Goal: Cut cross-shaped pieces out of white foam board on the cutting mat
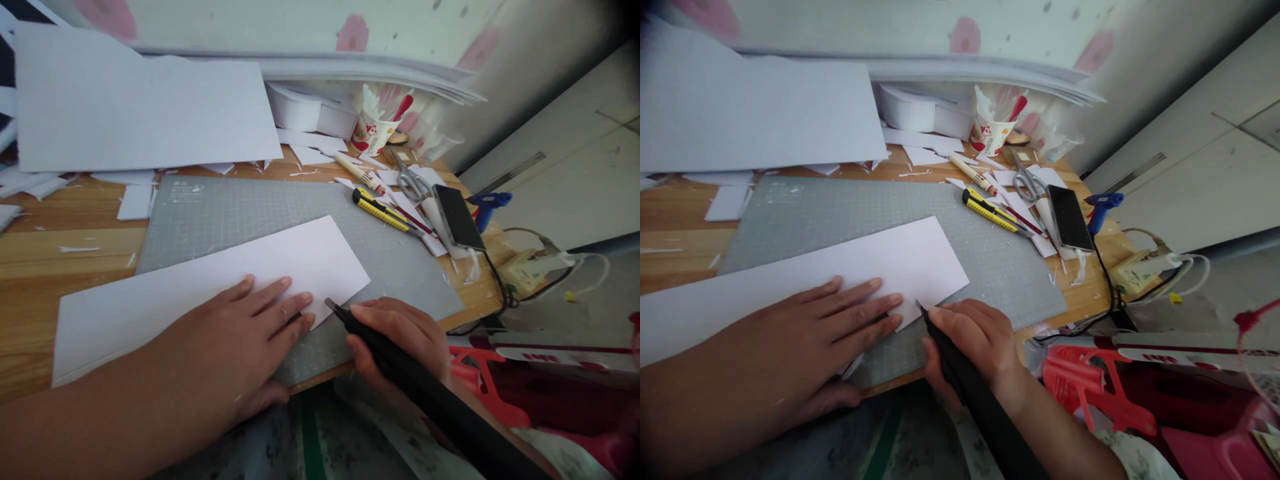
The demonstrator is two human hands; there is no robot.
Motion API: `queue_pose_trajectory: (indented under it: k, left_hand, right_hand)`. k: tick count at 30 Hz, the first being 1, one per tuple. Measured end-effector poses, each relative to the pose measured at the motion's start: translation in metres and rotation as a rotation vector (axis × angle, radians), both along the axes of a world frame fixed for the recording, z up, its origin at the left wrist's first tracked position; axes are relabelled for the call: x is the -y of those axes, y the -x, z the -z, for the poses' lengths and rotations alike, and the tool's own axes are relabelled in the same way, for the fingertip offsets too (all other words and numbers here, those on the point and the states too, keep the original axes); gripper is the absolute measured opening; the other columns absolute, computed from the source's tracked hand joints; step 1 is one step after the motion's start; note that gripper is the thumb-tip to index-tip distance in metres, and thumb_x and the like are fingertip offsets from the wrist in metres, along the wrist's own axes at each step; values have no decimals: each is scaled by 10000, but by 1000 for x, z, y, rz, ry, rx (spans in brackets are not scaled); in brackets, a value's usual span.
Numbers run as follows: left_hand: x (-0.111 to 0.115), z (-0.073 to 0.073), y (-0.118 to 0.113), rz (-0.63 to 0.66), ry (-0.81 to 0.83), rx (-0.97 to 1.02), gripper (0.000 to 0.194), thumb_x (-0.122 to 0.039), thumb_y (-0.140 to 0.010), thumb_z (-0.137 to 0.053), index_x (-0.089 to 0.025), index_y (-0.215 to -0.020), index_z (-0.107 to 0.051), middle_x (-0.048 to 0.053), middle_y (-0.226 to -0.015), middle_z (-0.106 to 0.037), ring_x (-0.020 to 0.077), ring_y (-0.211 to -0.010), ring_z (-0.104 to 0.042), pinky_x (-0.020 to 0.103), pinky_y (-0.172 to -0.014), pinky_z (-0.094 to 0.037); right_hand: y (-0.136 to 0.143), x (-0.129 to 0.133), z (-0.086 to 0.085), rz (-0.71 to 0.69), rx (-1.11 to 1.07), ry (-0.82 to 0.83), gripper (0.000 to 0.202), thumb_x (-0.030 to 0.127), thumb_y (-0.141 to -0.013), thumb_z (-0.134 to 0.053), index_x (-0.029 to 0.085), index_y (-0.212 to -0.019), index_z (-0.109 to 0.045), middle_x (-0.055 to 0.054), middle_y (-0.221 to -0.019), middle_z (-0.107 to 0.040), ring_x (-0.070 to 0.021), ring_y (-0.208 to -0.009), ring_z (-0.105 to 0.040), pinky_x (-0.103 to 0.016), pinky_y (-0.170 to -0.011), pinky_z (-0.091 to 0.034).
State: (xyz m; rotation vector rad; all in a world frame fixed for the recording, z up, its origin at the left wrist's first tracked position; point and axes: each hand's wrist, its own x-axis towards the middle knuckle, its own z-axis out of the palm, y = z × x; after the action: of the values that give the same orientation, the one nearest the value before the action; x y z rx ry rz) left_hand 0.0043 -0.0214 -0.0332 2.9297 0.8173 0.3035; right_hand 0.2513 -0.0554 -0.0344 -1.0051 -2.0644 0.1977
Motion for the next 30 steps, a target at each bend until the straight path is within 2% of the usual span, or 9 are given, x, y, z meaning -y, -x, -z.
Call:
queue_pose_trajectory:
  k: [4, 7, 11, 16, 20, 25, 30]
  left_hand:
    - [1, -2, 3, -6, 24, 1, 634, -630, -851, -644, -214, -1329, -639, 111, -1379, -652, 343, -1225, -617, 475, -1020, -454]
    - [3, -2, 5, -7, -3, 34, 708, -672, -880, -566, -181, -1389, -580, 132, -1399, -632, 342, -1226, -620, 474, -1041, -434]
    - [4, -1, 6, 19, -32, 35, 691, -636, -907, -543, -135, -1382, -569, 177, -1379, -637, 362, -1215, -627, 494, -1044, -426]
    - [-3, -7, 9, -28, 29, 31, 648, -473, -880, -633, -86, -1388, -522, 207, -1361, -640, 346, -1155, -664, 468, -1004, -490]
    - [-12, -12, 11, -74, 128, -3, 456, -280, -922, -524, -144, -1356, -550, 139, -1292, -696, 304, -1057, -712, 440, -838, -590]
    - [-23, -6, 14, -22, 44, 55, 428, -142, -935, -429, -100, -1324, -603, 137, -1346, -668, 261, -1146, -692, 416, -973, -579]
    - [-32, 1, 20, -5, 54, 114, 446, -105, -935, -362, -129, -1266, -660, 120, -1322, -679, 245, -1127, -706, 405, -971, -588]
  right_hand:
    - [-3, 8, -1, 35, 13, 58, 423, 84, -758, -675, 233, -1151, -628, -68, -843, -752, -232, -708, -740, -344, -622, -639]
    - [-4, 13, -2, 45, 29, 35, 431, 101, -759, -677, 245, -1161, -625, -76, -864, -766, -254, -737, -760, -363, -644, -658]
    - [-4, 15, -3, 48, 54, 8, 420, 93, -760, -671, 229, -1155, -624, -78, -844, -768, -249, -746, -766, -359, -664, -666]
    - [-2, 16, 0, 80, 31, -15, 391, 106, -744, -672, 227, -1115, -638, -71, -794, -756, -254, -708, -766, -359, -639, -666]
    - [1, 15, -1, 86, 43, -8, 393, 116, -745, -661, 247, -1114, -627, -54, -774, -750, -263, -699, -770, -372, -625, -667]
    - [4, 14, -2, 97, 39, -31, 336, 97, -750, -652, 215, -1064, -629, -55, -736, -741, -239, -678, -766, -332, -649, -659]
    - [-1, 16, 2, 101, 70, -26, 320, 107, -770, -684, 182, -1077, -638, -59, -795, -754, -215, -745, -765, -319, -718, -656]
